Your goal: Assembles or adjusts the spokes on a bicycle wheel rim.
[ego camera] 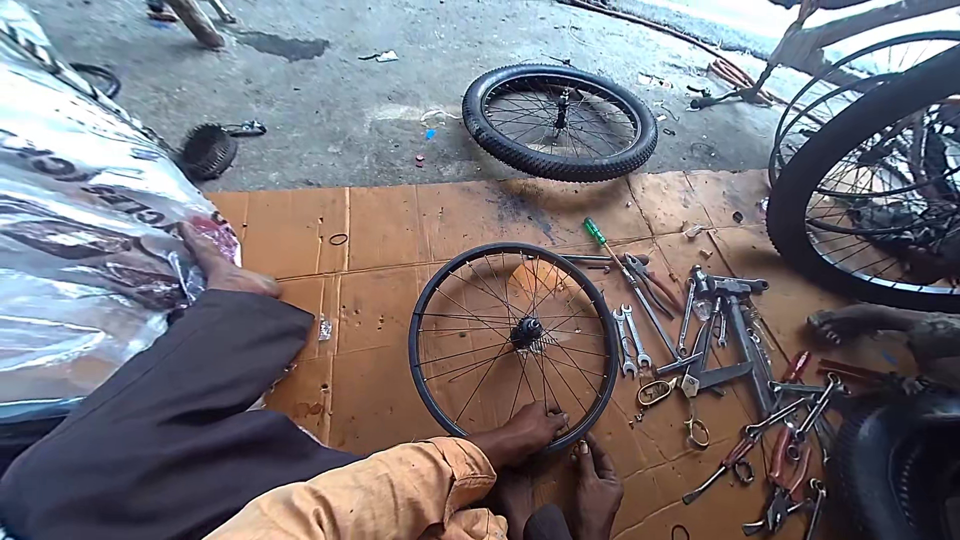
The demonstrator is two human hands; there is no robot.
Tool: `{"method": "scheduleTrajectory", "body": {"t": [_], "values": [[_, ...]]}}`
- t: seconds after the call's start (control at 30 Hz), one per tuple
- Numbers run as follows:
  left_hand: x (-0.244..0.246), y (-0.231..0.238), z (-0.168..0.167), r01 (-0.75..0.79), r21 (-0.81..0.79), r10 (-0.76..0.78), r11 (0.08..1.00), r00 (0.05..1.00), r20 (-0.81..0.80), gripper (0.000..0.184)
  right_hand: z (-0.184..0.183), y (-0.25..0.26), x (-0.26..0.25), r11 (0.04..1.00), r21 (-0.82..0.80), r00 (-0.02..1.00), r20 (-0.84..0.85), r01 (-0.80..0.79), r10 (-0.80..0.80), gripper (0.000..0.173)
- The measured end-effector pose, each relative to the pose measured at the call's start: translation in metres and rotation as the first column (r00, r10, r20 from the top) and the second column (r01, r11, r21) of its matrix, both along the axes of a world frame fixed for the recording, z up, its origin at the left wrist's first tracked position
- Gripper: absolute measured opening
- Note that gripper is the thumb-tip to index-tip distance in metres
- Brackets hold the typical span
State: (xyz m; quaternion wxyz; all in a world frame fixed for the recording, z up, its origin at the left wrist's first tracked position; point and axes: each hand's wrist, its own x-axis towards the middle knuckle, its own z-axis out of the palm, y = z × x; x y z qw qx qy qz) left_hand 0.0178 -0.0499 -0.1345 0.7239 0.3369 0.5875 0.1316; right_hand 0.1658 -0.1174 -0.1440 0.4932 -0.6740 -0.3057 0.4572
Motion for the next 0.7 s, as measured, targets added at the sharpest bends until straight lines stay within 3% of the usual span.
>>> {"method": "scheduleTrajectory", "body": {"t": [0.27, 0.5, 0.7], "values": [[-0.001, 0.004, 0.006, -0.084, 0.011, 0.082, 0.996, 0.991, 0.106, 0.036, -0.010, 0.013, 0.000, 0.991, 0.101, 0.983, 0.166, -0.092, 0.075, 0.013], [0.001, 0.005, 0.013, -0.162, 0.005, 0.159, 0.987, 0.974, 0.165, 0.033, -0.010, 0.019, -0.003, 0.983, 0.166, 0.995, 0.081, -0.072, 0.059, 0.013], [0.000, 0.006, 0.014, -0.189, 0.005, 0.184, 0.982, 0.958, 0.221, 0.032, -0.005, 0.025, -0.007, 0.983, 0.173, 0.990, 0.136, -0.054, 0.031, 0.013]]}}
